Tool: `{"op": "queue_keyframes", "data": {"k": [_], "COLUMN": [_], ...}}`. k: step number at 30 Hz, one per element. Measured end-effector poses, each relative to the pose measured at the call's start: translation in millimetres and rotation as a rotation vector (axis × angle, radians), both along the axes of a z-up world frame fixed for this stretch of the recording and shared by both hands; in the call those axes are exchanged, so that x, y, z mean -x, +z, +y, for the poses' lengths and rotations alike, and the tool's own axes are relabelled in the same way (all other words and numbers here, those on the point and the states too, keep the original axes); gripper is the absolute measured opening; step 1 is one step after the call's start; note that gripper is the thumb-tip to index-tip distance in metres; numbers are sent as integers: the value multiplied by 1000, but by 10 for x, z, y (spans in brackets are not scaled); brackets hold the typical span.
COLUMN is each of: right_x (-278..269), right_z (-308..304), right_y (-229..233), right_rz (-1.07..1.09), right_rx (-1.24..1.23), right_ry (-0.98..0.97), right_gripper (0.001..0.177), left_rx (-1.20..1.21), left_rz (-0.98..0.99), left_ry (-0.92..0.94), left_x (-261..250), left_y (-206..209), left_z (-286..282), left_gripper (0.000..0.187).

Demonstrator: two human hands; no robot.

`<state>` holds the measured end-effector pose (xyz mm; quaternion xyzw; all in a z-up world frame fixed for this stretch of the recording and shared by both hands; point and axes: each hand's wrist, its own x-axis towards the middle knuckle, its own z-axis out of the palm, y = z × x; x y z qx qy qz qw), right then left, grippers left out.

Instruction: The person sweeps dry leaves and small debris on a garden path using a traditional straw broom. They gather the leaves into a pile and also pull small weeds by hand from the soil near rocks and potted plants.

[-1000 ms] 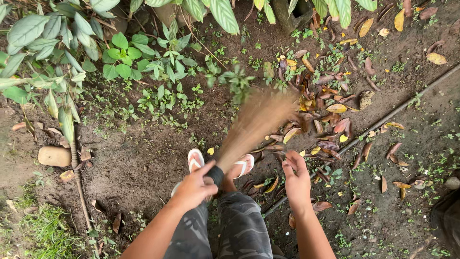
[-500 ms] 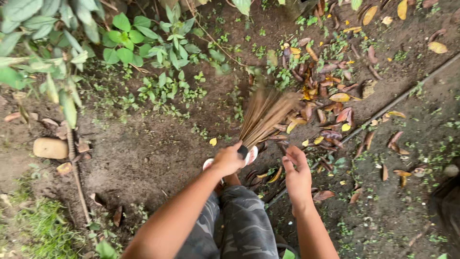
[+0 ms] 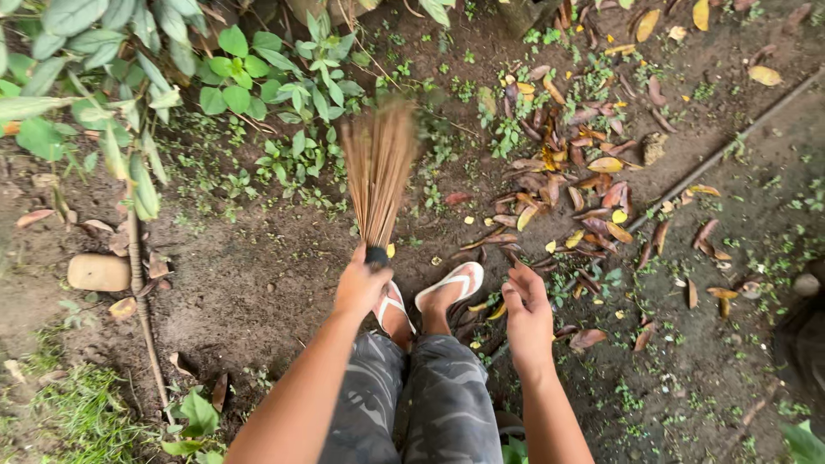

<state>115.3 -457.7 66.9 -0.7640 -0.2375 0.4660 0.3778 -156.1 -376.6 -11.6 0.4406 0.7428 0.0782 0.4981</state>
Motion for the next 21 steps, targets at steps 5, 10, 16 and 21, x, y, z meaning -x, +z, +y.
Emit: {"op": "queue_keyframes", "data": {"k": [5, 10, 16, 21], "right_x": [3, -7, -28, -43], "right_z": [-43, -50, -54, -37], "right_y": [148, 256, 231, 194], "right_rz": [-43, -57, -26, -63], "right_rx": [10, 31, 21, 47], "right_ry": [-29, -22, -9, 17], "right_gripper": [41, 43, 43, 42], "left_rx": [144, 77, 144, 151], "left_rz": [117, 39, -145, -172], "left_ry": [-252, -567, -644, -221], "left_x": [-723, -968, -451, -146], "left_y": [-789, -591, 318, 454], "left_z": [186, 121, 56, -243], "left_gripper": [68, 93, 88, 88]}}
